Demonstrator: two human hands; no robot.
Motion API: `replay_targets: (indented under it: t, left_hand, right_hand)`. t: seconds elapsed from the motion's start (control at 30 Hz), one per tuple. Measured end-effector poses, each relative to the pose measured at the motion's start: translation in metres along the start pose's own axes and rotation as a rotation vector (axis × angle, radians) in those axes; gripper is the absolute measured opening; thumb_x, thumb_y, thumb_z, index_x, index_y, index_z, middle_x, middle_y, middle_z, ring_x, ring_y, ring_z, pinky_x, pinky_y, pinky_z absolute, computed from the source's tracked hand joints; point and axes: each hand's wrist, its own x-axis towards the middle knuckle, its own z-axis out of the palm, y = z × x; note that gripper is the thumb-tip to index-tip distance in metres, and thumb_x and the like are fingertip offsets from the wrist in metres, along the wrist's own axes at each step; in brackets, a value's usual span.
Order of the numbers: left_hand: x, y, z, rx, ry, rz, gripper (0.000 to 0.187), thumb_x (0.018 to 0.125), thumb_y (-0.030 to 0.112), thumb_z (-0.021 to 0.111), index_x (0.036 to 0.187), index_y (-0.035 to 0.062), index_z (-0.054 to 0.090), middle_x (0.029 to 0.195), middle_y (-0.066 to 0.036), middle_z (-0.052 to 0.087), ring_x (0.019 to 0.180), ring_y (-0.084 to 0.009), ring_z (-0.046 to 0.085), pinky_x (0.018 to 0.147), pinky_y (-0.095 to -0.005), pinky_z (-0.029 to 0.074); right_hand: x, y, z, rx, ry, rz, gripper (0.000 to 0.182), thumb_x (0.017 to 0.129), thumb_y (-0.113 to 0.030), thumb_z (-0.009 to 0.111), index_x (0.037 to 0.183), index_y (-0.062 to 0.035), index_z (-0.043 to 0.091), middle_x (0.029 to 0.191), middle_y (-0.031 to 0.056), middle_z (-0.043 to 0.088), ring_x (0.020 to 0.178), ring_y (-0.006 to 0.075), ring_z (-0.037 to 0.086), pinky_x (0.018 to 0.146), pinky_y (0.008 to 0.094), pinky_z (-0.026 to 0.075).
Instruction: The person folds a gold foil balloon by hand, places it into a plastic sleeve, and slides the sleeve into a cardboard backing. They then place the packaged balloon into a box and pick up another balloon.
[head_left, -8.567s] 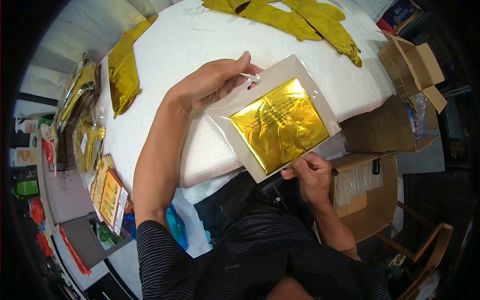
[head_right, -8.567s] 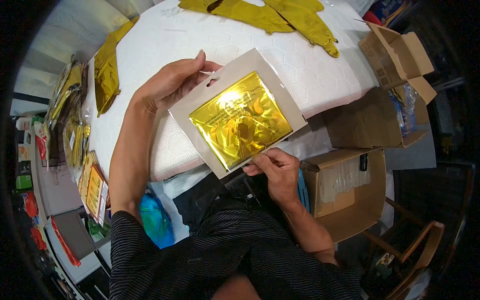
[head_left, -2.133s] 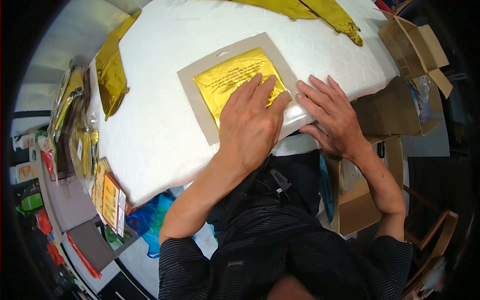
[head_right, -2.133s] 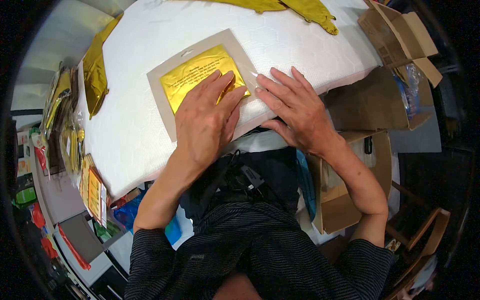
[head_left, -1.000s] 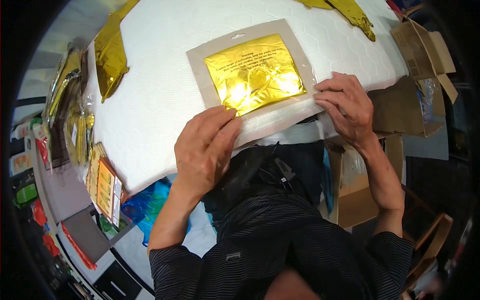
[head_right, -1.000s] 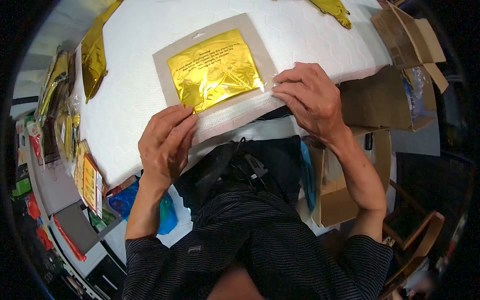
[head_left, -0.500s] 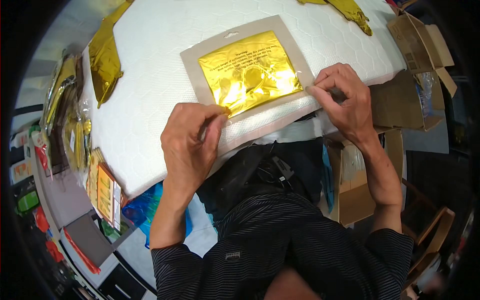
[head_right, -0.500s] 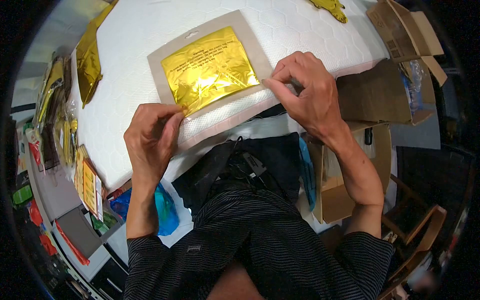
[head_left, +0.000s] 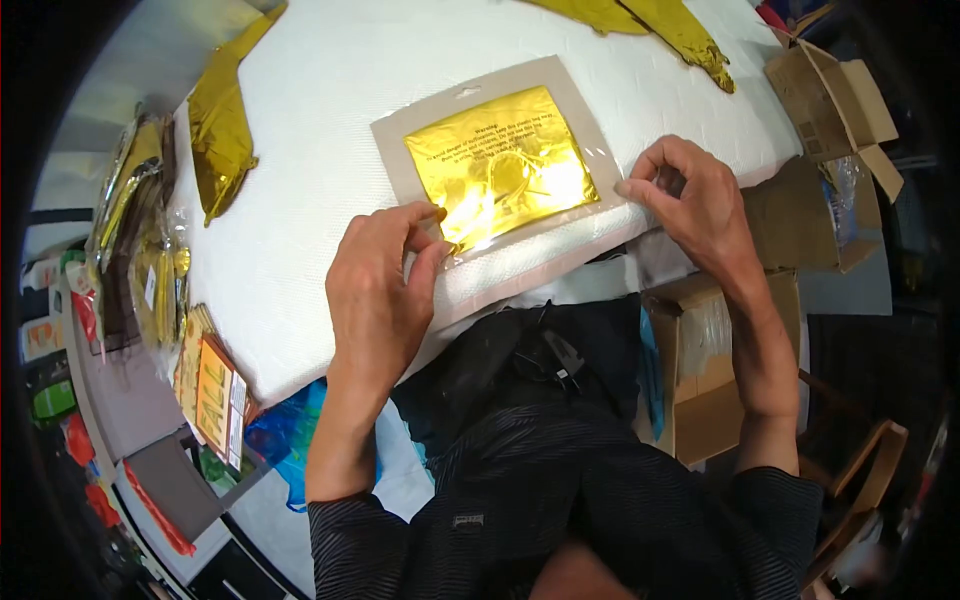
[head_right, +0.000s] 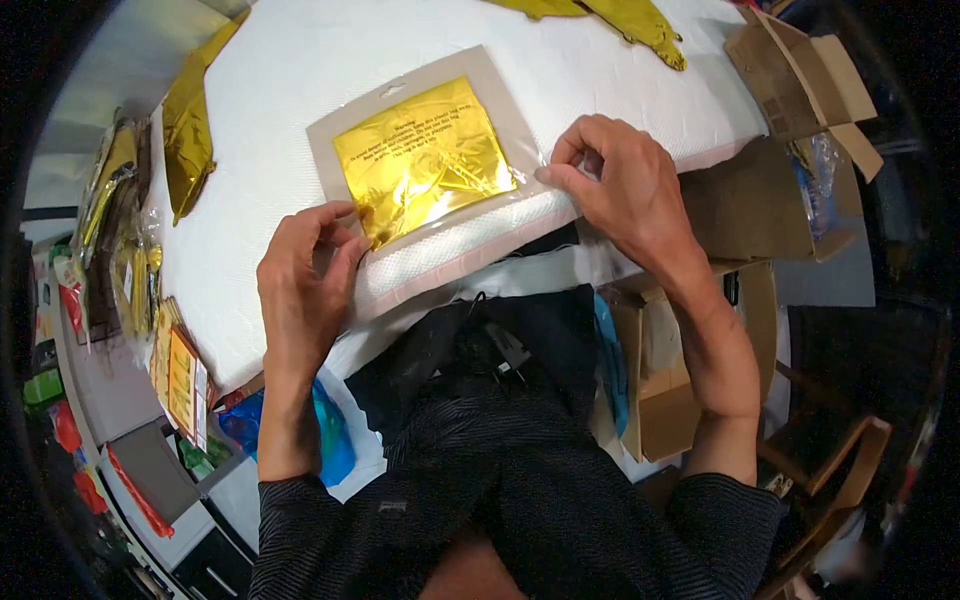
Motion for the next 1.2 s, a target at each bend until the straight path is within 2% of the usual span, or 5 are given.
replay_targets:
  t: [0.4,0.5,0.7,1.13,1.2]
  left_hand:
    - [0.000,-0.006,-0.008,0.092,0.053,0.009,0.032,0.084,0.007,0.081,0.114,0.0017,0.070,0.107,-0.018,0.067,0.100,-0.0347,0.065,0.084,-0.0430,0.054]
    - [0.011,0.007,-0.007,0.141,0.128,0.215,0.034,0.086,0.012,0.080,0.116,0.0013,0.070,0.124,-0.021,0.066,0.115,-0.0385,0.063,0.096,-0.0442,0.054]
    - [0.035,0.019,0.010,0.026,-0.270,0.275,0.045,0.089,0.020,0.079,0.127,0.0002,0.067,0.142,-0.024,0.058,0.136,-0.0432,0.054,0.113,-0.0483,0.046]
    - [0.055,0.024,0.010,0.070,-0.341,0.249,0.039,0.092,0.018,0.075,0.129,0.0045,0.069,0.144,-0.022,0.058,0.141,-0.0412,0.050,0.119,-0.0505,0.042]
    - [0.078,0.025,0.014,0.207,-0.263,0.523,0.043,0.096,0.020,0.071,0.136,0.0071,0.067,0.149,-0.021,0.055,0.145,-0.0400,0.047,0.124,-0.0511,0.035]
  right_hand:
    - [-0.004,0.008,-0.003,0.038,-0.035,-0.103,0.026,0.083,-0.012,0.083,0.105,-0.0024,0.073,0.089,0.0055,0.066,0.082,0.0170,0.060,0.077,0.0322,0.050]
    - [-0.007,0.005,-0.008,0.014,-0.070,-0.177,0.034,0.080,-0.015,0.085,0.111,-0.0044,0.073,0.092,0.0071,0.064,0.087,0.0214,0.059,0.080,0.0344,0.049]
    - [0.001,0.005,-0.004,-0.088,-0.082,-0.252,0.030,0.080,-0.017,0.086,0.103,-0.0052,0.071,0.094,0.0086,0.065,0.089,0.0265,0.061,0.080,0.0377,0.049]
    - [0.019,0.015,0.000,-0.052,-0.109,-0.307,0.020,0.086,-0.017,0.079,0.094,-0.0035,0.067,0.094,0.0116,0.067,0.087,0.0323,0.065,0.079,0.0407,0.050]
    - [0.024,0.013,-0.005,-0.023,-0.213,-0.286,0.018,0.087,-0.016,0.078,0.093,-0.0039,0.067,0.093,0.0110,0.067,0.090,0.0321,0.065,0.080,0.0419,0.050]
